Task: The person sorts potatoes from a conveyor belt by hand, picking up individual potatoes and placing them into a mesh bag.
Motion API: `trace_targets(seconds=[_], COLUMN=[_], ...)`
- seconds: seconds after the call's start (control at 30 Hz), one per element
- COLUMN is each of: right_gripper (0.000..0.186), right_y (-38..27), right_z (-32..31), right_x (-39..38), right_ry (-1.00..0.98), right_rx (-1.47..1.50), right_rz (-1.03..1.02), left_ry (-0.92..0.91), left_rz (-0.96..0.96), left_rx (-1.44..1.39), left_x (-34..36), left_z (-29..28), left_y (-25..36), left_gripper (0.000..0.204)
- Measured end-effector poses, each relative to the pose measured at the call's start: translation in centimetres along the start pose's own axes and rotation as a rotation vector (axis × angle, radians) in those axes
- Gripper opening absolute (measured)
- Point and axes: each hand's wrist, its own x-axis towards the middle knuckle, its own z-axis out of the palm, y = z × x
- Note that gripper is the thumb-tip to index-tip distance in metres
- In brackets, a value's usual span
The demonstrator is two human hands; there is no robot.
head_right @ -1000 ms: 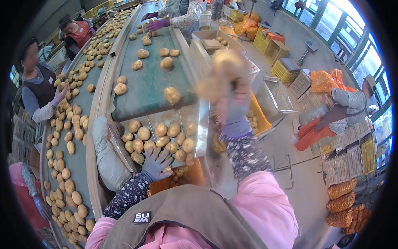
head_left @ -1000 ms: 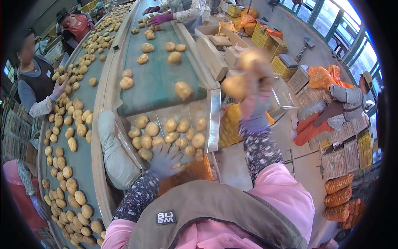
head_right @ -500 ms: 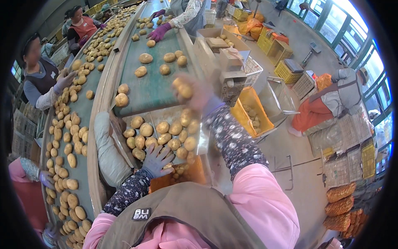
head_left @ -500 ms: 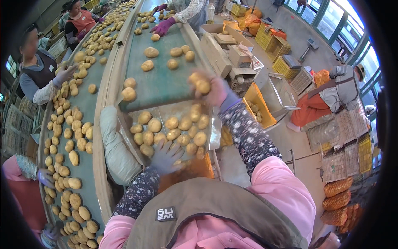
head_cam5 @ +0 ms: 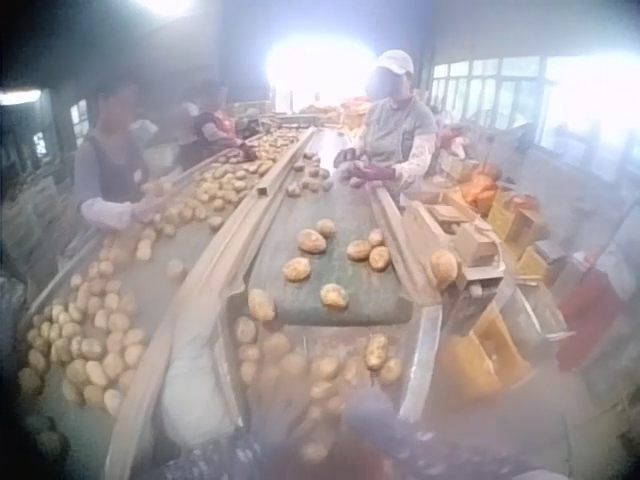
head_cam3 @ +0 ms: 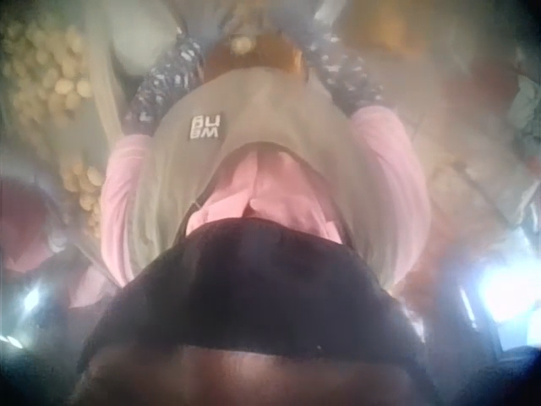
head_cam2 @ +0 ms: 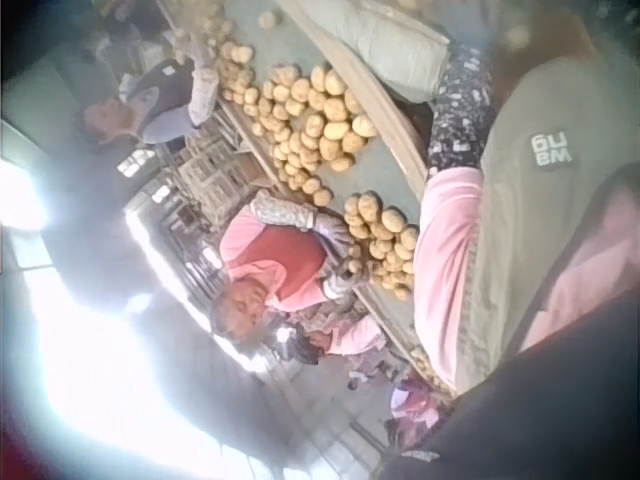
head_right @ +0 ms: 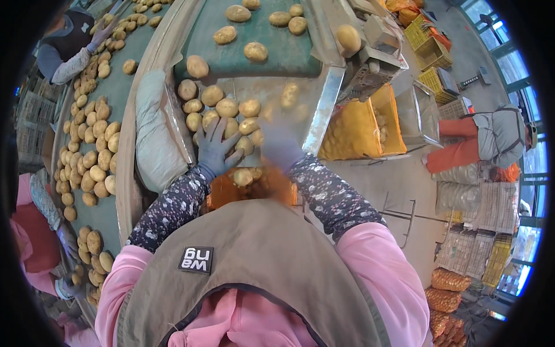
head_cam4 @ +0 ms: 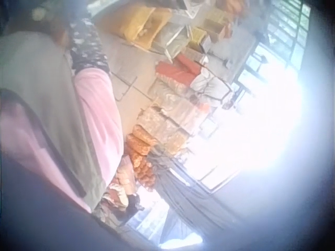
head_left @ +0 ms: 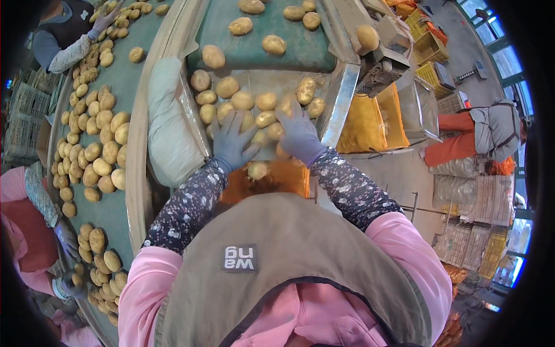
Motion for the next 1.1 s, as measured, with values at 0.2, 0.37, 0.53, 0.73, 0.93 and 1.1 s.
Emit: trace_targets(seconds=[0.2,0.37,0.53,0.73,0.93,1.1], right_gripper=[0.047,0.046,0.051,0.051,0.052,0.048], right_y=[1.0,-0.9,-0.7,0.3,1.8,-0.5], right_z=[-1.7,0.1,2.2,-2.2,0.8,-2.0], right_x=[4.7,8.0,7.9,7.2,6.1,5.2], right_ry=[0.011,-0.066,0.048,-0.103,-0.476,-0.758], right_rx=[0.113,0.156,-0.059,0.913,2.314,2.543], right_rz=[0.011,-0.033,-0.240,-0.038,0.415,0.231], left_ry=[-0.012,-0.076,-0.110,-0.238,-0.169,-0.146], left_rz=[0.191,0.508,0.676,0.429,0.239,0.297], left_rx=[-0.051,-0.094,-0.117,-0.143,-0.009,0.008], left_x=[-0.6,0.4,0.9,0.3,0.6,0.3], left_z=[-0.6,-1.5,-1.5,-2.3,-2.1,-1.6], left_y=[0.3,1.2,1.4,1.2,2.1,1.9], left_gripper=[0.053,0.045,0.046,0.071,0.081,0.076])
